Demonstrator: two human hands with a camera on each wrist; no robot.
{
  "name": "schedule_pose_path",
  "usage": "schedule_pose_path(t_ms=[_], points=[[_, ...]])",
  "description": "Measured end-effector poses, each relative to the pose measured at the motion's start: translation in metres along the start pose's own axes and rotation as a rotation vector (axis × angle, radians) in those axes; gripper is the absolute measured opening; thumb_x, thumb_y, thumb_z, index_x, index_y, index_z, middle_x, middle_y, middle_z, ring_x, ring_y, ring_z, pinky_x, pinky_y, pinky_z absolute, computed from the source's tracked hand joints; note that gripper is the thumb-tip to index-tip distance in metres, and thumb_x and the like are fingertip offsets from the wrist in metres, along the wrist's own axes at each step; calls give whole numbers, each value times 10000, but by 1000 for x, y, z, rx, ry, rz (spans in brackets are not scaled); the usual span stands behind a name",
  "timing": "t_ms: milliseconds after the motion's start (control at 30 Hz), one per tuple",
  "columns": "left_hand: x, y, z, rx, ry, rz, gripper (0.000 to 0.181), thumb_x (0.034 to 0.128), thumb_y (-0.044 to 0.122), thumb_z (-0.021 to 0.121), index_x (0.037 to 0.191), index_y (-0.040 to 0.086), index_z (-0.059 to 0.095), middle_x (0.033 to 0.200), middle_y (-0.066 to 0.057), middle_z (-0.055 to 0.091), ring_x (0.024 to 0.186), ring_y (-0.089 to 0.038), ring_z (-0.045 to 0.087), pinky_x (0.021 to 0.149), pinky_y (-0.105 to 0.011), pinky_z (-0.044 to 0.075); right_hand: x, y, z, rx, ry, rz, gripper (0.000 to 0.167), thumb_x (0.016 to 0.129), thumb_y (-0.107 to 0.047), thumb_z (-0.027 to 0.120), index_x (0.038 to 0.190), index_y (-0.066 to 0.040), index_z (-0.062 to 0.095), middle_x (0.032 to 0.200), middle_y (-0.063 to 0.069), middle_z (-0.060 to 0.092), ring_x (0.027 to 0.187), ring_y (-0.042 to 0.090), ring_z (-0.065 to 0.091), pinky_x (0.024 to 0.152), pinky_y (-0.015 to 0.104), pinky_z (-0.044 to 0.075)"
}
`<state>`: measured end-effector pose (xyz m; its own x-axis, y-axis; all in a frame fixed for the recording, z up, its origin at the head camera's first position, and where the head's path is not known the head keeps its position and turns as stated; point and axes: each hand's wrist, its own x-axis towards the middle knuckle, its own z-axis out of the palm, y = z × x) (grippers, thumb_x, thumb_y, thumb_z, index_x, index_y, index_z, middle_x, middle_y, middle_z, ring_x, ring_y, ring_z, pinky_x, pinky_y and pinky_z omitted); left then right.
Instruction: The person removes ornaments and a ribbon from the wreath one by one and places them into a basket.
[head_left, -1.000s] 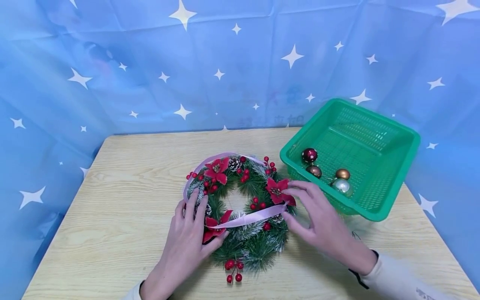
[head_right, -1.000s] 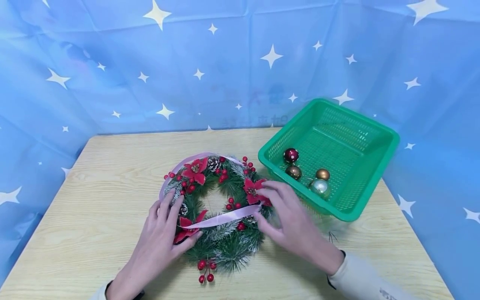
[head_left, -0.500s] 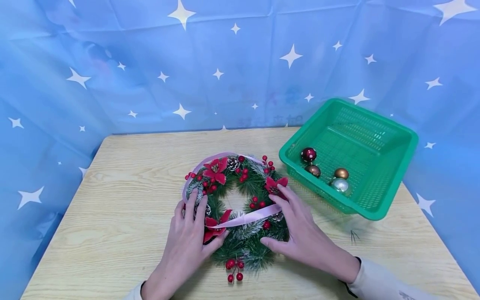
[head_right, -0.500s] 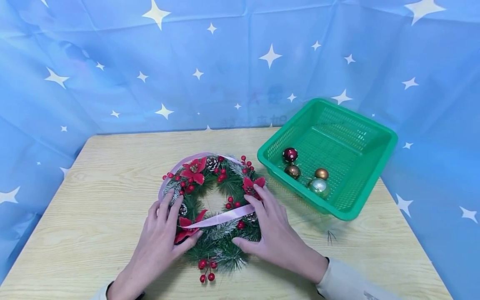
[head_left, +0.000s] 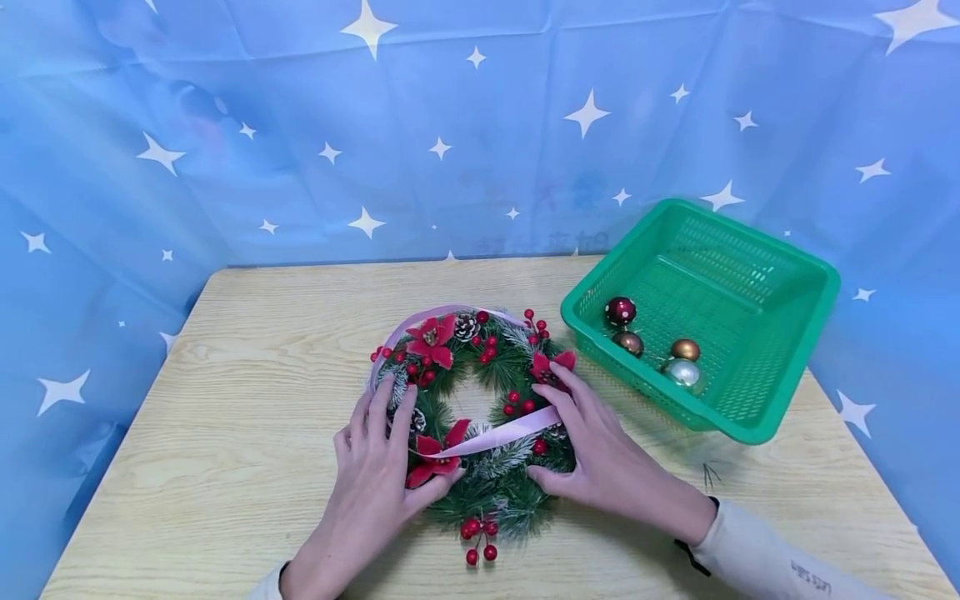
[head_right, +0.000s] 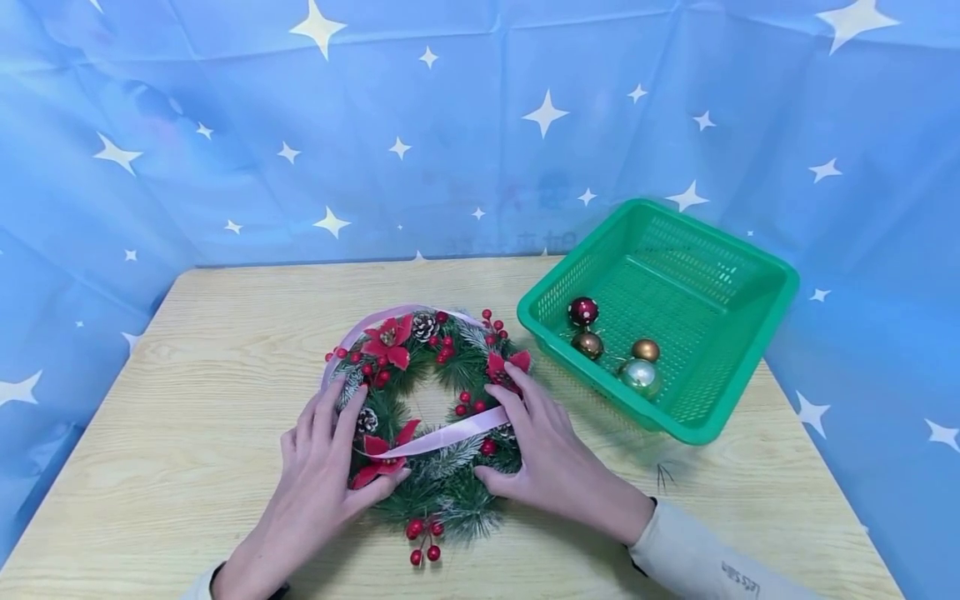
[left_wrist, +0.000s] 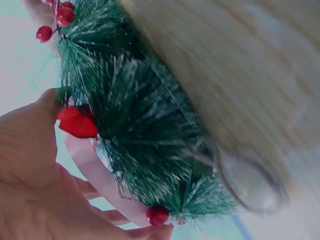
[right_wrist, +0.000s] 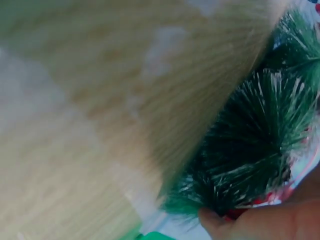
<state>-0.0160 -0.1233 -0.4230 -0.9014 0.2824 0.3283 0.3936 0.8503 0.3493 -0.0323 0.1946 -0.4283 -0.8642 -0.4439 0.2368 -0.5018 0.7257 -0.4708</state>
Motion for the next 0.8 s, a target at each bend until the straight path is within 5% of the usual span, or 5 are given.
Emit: schedule_pose_path(t_ms=[300,600,800], points=[[3,-8,-8,-17,38,63,1310,673,761,922,1652,59,407,1735,-238,255,1518,-582,265,927,-726,314,7,19,-6,20,-95,-41,1026,866,-524,891,1670,-141,381,1791,104,150,1574,441,294,1093,759,393],[3,-9,-7,-50,-59,60,1198,730,753,890,1630,88,462,1719,-172,336,1533,-568,288,952,-687,333,11,29,-13,24,-151,-59,1004,927,-595,821,1687,-143,345,1807,85,94,1588,427,267,1094,759,389],[3,-7,-2,-16,-78,59,1151,750,724,896,1608,71,494,1681,-184,382,1440,-605,411,909,-624,355,7,20,-16,32,-114,-43,1002,946,-645,779,1693,-134,350,1810,65,113,1599,411,264,1112,763,370]])
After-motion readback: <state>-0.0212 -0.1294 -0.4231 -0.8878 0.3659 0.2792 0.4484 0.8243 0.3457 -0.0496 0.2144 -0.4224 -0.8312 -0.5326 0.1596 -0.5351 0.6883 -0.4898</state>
